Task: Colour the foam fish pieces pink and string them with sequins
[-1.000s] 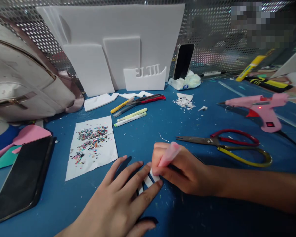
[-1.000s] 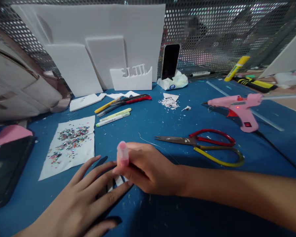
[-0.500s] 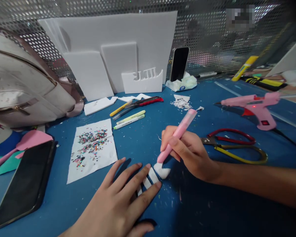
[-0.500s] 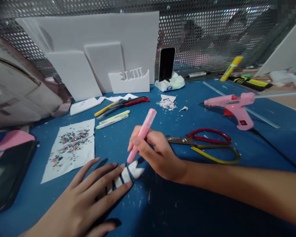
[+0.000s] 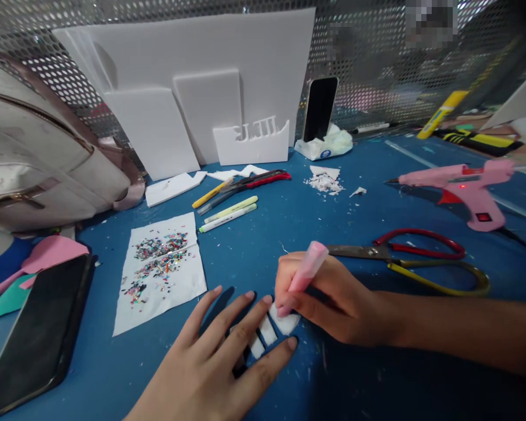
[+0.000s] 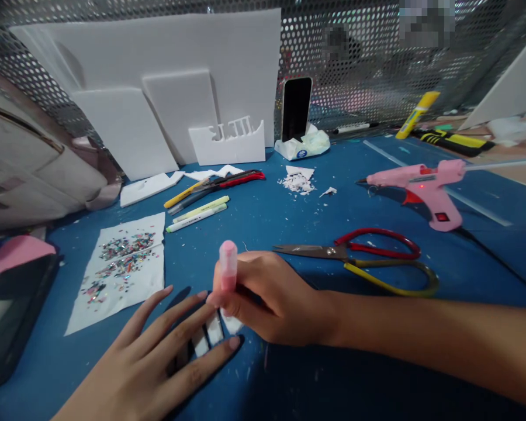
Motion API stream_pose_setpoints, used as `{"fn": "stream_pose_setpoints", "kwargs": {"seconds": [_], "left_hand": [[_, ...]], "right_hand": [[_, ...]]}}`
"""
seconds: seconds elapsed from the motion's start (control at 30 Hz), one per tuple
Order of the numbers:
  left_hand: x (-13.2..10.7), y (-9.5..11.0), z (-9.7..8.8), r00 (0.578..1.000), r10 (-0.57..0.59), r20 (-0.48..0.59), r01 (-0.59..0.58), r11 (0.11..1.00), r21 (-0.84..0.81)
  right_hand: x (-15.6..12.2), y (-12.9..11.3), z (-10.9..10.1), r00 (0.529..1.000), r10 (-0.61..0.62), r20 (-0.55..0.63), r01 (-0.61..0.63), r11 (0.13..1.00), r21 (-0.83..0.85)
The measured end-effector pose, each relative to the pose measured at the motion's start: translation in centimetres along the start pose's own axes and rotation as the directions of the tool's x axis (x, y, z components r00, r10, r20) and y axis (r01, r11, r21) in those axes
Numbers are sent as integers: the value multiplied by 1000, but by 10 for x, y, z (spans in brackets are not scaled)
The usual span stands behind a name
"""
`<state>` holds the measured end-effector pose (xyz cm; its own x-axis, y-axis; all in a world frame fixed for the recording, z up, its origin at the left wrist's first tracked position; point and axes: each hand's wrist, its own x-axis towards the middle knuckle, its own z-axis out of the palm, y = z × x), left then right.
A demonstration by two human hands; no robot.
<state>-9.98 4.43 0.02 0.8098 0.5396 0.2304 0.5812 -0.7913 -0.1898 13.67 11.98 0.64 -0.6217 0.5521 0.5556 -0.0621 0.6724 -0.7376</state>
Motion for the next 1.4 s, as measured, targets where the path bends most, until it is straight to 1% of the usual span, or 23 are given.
{"fn": "stream_pose_setpoints", "kwargs": {"seconds": [0.1,0.17,0.5,0.67,0.8,0.97,1.13,1.23,1.4], "left_hand": [[-1,-4,6,998,51,-42,-51,999,-5],[-1,-6,7,997,66,-44,-66,998,-7],[-1,-7,5,996,76,-46,-79,996,-49],[-1,-9,5,995,86,-51,-90,992,-92],[0,-8,5,995,91,-52,-95,992,-81],[0,-6,6,995,71,-68,-77,992,-103],[0,-7,4,996,81,-40,-85,991,-103],[0,-8,2,996,83,-32,-86,991,-105],[1,-8,0,996,79,-34,-82,989,-121]], "right_hand": [[1,0,1,1000,-14,16,15,999,-38],[1,0,1,999,-20,35,21,999,-47],[3,-2,2,996,-48,72,54,995,-79],[2,-2,3,997,-36,70,42,995,-91],[1,-1,4,996,-35,78,43,994,-100],[1,0,6,997,-26,77,33,995,-90],[1,0,6,997,-26,66,33,993,-110],[1,-1,4,999,-9,51,13,997,-82],[0,-4,2,998,60,-10,-59,998,37]]}}
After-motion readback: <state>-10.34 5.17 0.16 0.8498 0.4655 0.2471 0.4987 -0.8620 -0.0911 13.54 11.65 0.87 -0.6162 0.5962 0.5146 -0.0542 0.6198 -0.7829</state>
